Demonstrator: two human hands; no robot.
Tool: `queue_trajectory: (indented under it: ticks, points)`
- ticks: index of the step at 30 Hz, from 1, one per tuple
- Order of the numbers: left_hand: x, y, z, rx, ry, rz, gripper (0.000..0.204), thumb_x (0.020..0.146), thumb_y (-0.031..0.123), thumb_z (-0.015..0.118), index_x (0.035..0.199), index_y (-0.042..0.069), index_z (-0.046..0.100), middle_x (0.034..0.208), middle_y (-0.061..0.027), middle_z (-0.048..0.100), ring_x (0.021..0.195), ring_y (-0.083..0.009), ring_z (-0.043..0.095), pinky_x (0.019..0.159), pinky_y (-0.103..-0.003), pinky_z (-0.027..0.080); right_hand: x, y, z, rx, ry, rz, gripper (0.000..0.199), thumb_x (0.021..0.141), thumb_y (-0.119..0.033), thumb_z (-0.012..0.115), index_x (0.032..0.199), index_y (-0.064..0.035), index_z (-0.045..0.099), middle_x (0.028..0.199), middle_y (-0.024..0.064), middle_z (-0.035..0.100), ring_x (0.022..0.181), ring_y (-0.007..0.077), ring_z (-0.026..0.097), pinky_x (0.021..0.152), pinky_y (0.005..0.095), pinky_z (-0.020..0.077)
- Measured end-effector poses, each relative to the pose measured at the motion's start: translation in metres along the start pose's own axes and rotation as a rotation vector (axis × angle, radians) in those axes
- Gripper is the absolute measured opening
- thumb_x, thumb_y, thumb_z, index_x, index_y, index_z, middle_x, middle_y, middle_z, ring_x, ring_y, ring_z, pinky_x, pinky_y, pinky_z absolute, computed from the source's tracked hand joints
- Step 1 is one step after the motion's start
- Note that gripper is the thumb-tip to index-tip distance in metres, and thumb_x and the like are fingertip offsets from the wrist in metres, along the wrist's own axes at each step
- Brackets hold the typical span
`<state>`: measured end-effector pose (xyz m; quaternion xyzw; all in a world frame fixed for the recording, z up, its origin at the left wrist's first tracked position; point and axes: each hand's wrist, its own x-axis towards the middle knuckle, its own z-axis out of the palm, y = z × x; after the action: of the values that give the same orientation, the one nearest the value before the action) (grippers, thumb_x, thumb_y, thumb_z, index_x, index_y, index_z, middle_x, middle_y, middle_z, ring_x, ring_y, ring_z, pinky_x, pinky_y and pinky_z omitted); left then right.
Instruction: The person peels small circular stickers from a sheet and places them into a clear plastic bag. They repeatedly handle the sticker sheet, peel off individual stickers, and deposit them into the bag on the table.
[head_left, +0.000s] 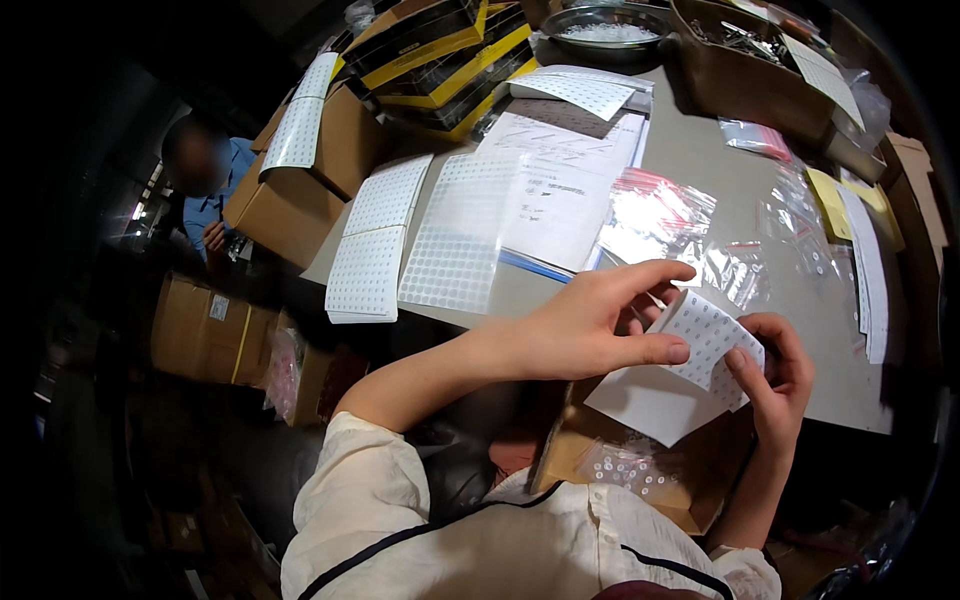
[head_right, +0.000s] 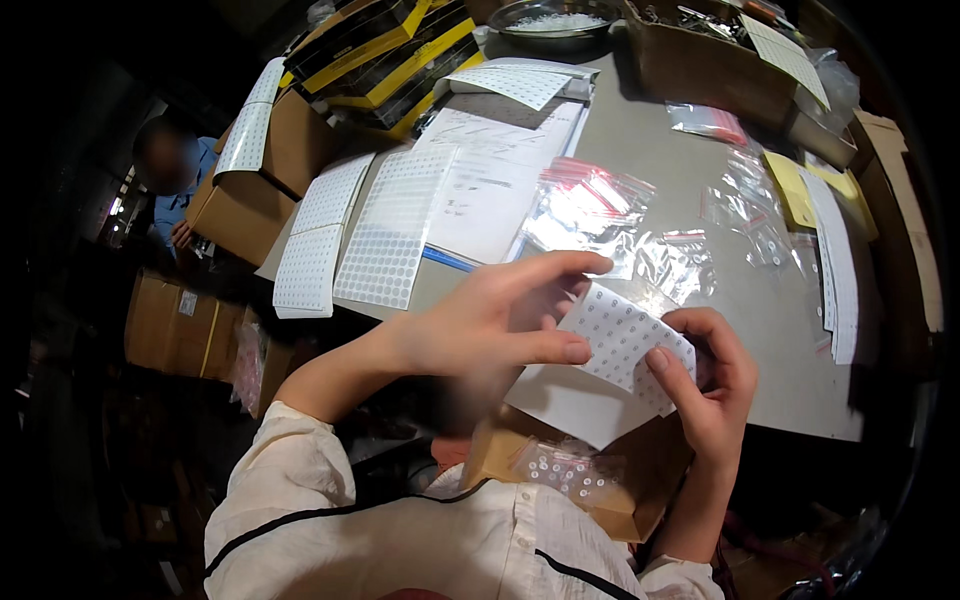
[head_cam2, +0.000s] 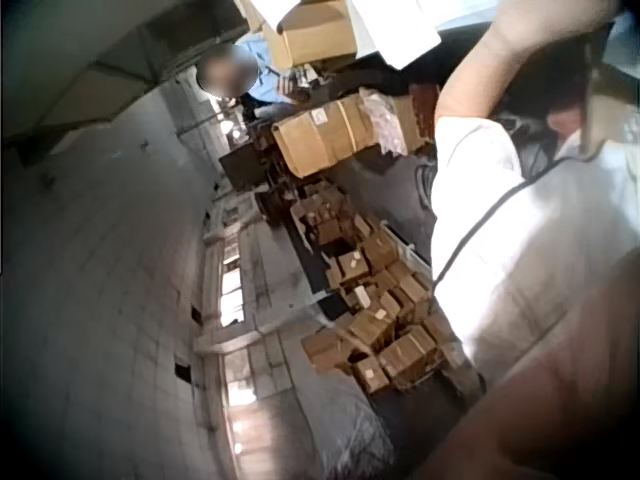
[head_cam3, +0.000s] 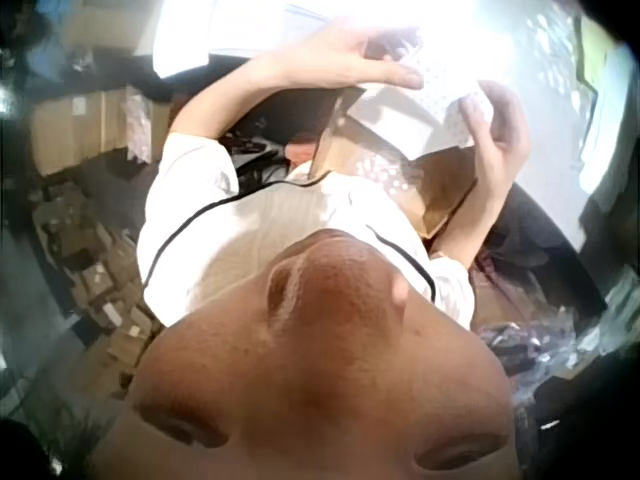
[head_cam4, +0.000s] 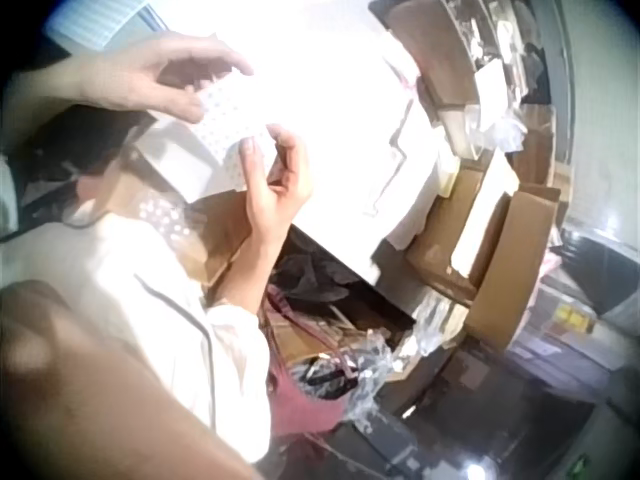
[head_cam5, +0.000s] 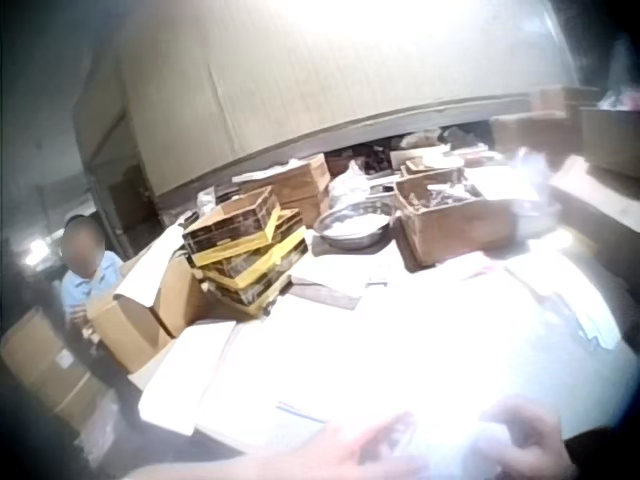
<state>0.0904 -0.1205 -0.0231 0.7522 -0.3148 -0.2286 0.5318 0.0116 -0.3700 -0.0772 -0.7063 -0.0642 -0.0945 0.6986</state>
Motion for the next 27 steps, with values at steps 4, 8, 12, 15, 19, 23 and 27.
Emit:
queue_trajectory:
  ticks: [4,8,12,15,19,23,27]
  points:
    - [0.01,-0.017,0.015,-0.254,-0.023,-0.053,0.054,0.095,0.011,0.073,0.142,0.002,0.051,0.117,-0.0101,0.064,0.107,-0.015,0.062,0.092,-0.03,0.053,0.002,-0.003,0.003,0.025,0.01,0.02,0.025,0.089,0.0,0.073,0.111,0.0055,0.063,0.101,0.0042,0.064,0.091,0.0095,0.058,0.08,0.0232,0.0458]
    - [0.014,-0.015,0.022,-0.289,0.091,-0.12,0.049,0.095,0.007,0.071,0.14,0.002,0.051,0.12,-0.0105,0.066,0.111,-0.016,0.064,0.095,-0.031,0.055,0.003,-0.001,-0.003,-0.001,0.021,-0.047,0.035,0.088,0.0,0.073,0.12,0.0057,0.061,0.108,0.0061,0.064,0.096,0.0105,0.058,0.084,0.0245,0.0463]
    - [0.01,-0.03,0.02,-0.337,0.195,-0.025,0.05,0.094,0.002,0.069,0.14,0.0,0.05,0.114,-0.0096,0.07,0.105,-0.0149,0.068,0.09,-0.029,0.057,0.005,0.005,-0.003,0.047,0.023,-0.107,0.049,0.086,0.001,0.07,0.132,0.0056,0.054,0.124,0.0116,0.061,0.114,0.0168,0.059,0.098,0.0307,0.0471]
    - [0.003,-0.029,0.017,-0.362,0.264,-0.002,0.048,0.092,0.002,0.069,0.136,-0.002,0.05,0.113,-0.011,0.069,0.103,-0.0139,0.067,0.088,-0.028,0.056,0.005,0.012,-0.004,0.054,0.077,-0.178,0.052,0.085,0.003,0.068,0.134,0.0056,0.053,0.128,0.0142,0.06,0.12,0.02,0.057,0.104,0.033,0.0442]
    - [-0.005,-0.034,0.01,-0.385,0.27,0.061,0.04,0.092,0.008,0.072,0.126,0.001,0.052,0.12,-0.0138,0.064,0.105,-0.0174,0.065,0.094,-0.034,0.054,0.003,0.011,-0.004,0.1,0.135,-0.157,0.051,0.085,0.001,0.068,0.134,0.0061,0.053,0.13,0.0147,0.06,0.121,0.0201,0.057,0.105,0.0328,0.0437]
    - [-0.007,-0.034,0.014,-0.308,0.262,0.042,0.024,0.091,0.006,0.071,0.111,0.001,0.059,0.123,-0.0137,0.064,0.104,-0.0169,0.064,0.09,-0.033,0.053,0.004,0.012,-0.005,0.064,0.126,-0.194,0.05,0.085,0.001,0.068,0.133,0.0071,0.054,0.13,0.0153,0.061,0.122,0.0209,0.057,0.106,0.0333,0.0428]
    - [-0.004,-0.035,0.018,-0.202,0.287,0.062,0.017,0.088,0.002,0.07,0.103,0.0,0.062,0.124,-0.0137,0.064,0.102,-0.0154,0.063,0.081,-0.03,0.054,0.004,0.013,-0.005,0.055,0.135,-0.215,0.05,0.084,0.001,0.068,0.132,0.0076,0.055,0.13,0.0157,0.061,0.123,0.0219,0.057,0.108,0.0338,0.0416]
